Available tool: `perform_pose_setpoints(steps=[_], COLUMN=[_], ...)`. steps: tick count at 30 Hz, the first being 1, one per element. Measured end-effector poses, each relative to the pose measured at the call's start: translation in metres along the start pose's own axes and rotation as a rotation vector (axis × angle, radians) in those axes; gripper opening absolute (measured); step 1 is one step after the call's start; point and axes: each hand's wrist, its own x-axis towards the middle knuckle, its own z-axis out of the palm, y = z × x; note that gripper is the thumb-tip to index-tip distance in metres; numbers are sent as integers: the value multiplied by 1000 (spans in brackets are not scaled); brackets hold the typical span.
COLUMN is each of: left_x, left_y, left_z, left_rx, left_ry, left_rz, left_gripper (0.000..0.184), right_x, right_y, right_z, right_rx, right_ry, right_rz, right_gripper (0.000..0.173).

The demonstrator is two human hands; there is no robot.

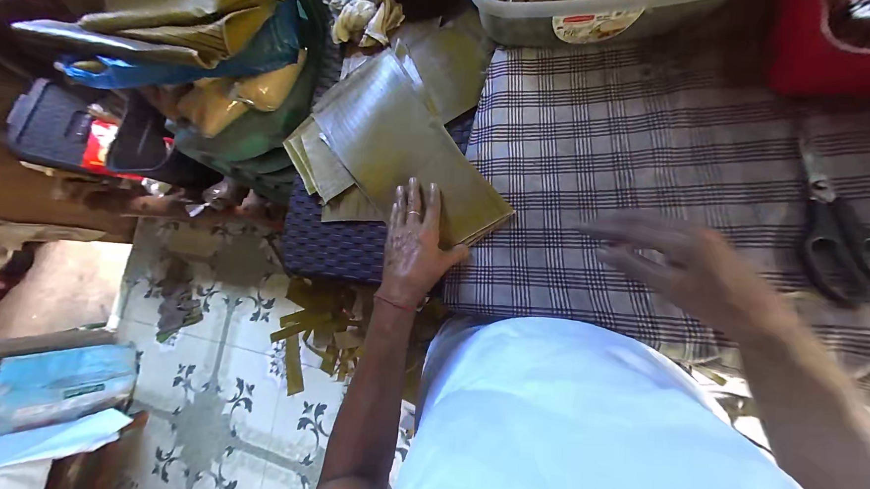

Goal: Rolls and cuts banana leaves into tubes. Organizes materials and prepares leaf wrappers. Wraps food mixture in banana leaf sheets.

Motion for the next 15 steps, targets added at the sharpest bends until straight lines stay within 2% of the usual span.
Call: perform_pose_setpoints(steps=[3,5,8,11,15], left_x=[2,3,5,7,6], left_y=[-2,-1,1,3,7], left_z=[-5,-8,-9,-8,-7], left_rx=[-18,-16,9,20,38], left_ry=[-6,-4,-26,-25,-59], left_rz=[-14,-19,-25,-23,-45], left_gripper=[102,100,99,101,108], right_x=[65,84,90,89,90], right_y=[-2,-10,-26,-27,-19], right_z=[54,67,68,72,74], right_rx=[21,11,37,42,69], right_ry=[25,18,-16,23,50], right_rz=[17,8,-21,13,65], right_gripper=[36,34,25,32,28])
